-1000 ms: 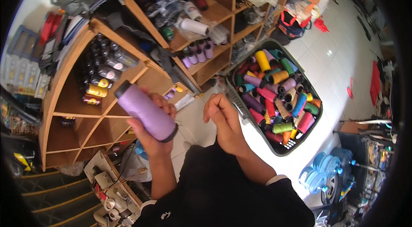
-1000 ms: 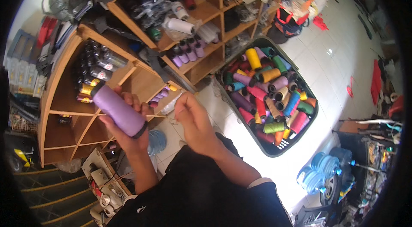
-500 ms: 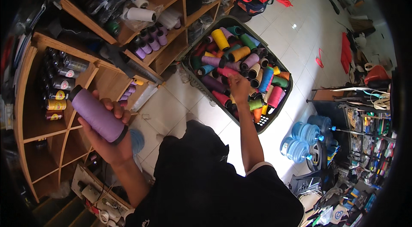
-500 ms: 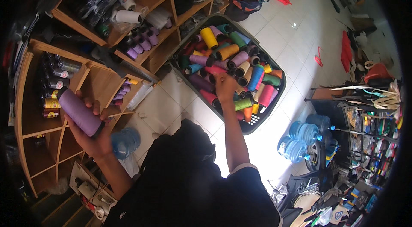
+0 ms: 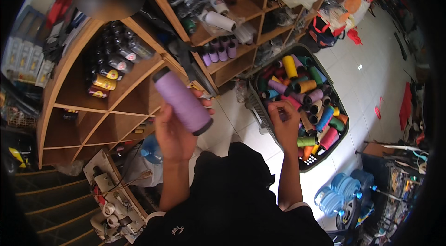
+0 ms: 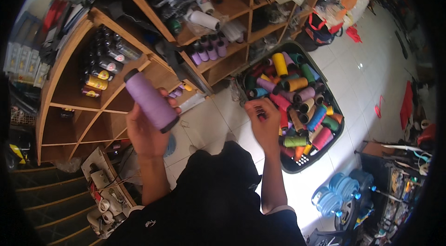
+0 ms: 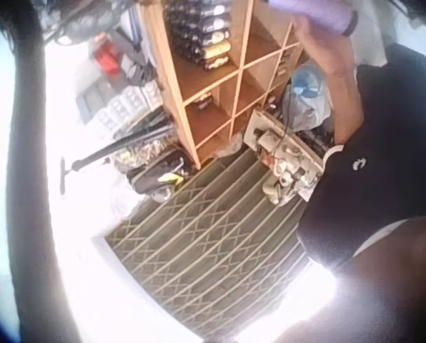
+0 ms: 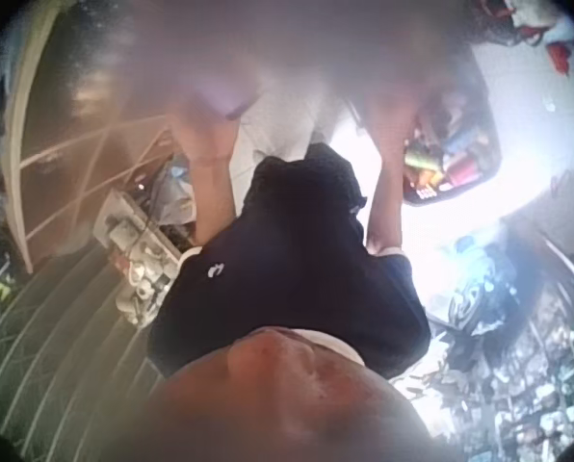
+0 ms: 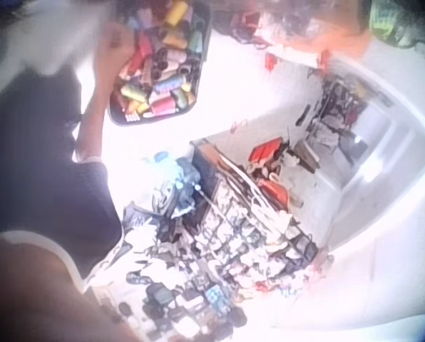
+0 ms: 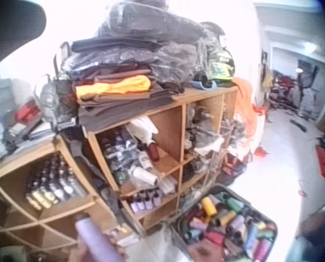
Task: The person picks up thread spools from a basket, rotates them in hand, and places them on a wooden shelf. The person handles spools of various colors one at a time and arranges them on the shelf.
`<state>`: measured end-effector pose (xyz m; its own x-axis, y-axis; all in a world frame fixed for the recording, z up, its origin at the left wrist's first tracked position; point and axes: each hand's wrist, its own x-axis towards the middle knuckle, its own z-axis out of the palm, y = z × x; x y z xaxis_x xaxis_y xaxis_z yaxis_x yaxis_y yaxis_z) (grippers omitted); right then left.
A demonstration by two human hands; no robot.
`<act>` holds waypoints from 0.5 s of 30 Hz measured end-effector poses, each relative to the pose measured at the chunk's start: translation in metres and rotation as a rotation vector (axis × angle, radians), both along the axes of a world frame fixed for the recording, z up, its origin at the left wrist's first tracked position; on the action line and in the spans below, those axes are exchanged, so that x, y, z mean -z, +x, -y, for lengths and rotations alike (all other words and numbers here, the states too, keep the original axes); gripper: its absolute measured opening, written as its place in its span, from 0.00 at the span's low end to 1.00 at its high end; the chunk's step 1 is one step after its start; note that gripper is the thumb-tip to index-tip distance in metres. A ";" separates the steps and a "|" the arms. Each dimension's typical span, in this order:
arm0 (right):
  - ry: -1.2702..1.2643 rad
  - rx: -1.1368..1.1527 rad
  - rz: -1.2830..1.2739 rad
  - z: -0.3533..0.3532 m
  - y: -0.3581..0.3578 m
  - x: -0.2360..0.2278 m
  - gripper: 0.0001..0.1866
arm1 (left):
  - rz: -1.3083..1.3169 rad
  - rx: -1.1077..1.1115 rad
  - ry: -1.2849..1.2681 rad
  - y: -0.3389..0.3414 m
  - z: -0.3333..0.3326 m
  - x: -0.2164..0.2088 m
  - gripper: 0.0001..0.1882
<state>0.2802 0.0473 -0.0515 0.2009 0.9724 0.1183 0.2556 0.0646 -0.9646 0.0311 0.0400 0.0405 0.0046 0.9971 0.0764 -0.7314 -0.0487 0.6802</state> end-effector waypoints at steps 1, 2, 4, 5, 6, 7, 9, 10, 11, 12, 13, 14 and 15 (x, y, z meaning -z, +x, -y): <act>0.103 -0.056 -0.035 0.001 -0.016 -0.018 0.07 | -0.037 -0.019 0.005 0.002 0.000 -0.001 0.27; 0.170 -0.107 -0.045 0.003 -0.028 -0.033 0.09 | -0.073 -0.034 0.010 0.004 0.000 -0.003 0.26; 0.275 -0.191 -0.034 0.010 -0.049 -0.066 0.12 | -0.140 -0.083 0.008 0.007 0.000 -0.008 0.27; 0.316 -0.226 -0.016 0.013 -0.058 -0.083 0.13 | -0.171 -0.105 0.005 0.009 0.001 -0.011 0.27; 0.360 -0.253 -0.007 0.014 -0.066 -0.096 0.14 | -0.203 -0.130 0.007 0.010 0.002 -0.013 0.28; 0.406 -0.275 0.002 0.014 -0.073 -0.106 0.14 | -0.238 -0.150 0.010 0.011 0.002 -0.015 0.29; 0.463 -0.304 0.015 0.014 -0.082 -0.117 0.15 | -0.271 -0.176 0.025 0.012 0.003 -0.018 0.29; 0.475 -0.311 0.021 0.014 -0.085 -0.121 0.16 | -0.271 -0.183 0.037 0.012 0.005 -0.019 0.29; 0.486 -0.318 0.027 0.014 -0.088 -0.123 0.16 | -0.270 -0.189 0.049 0.012 0.006 -0.020 0.30; 0.490 -0.307 0.034 0.015 -0.090 -0.124 0.16 | -0.281 -0.211 0.061 0.012 0.008 -0.021 0.30; 0.494 -0.296 0.041 0.015 -0.093 -0.125 0.17 | -0.291 -0.232 0.073 0.013 0.009 -0.022 0.30; 0.498 -0.285 0.048 0.015 -0.095 -0.126 0.17 | -0.302 -0.253 0.084 0.014 0.010 -0.023 0.30; 0.492 -0.279 0.039 0.015 -0.097 -0.125 0.17 | -0.316 -0.265 0.102 0.014 0.011 -0.023 0.29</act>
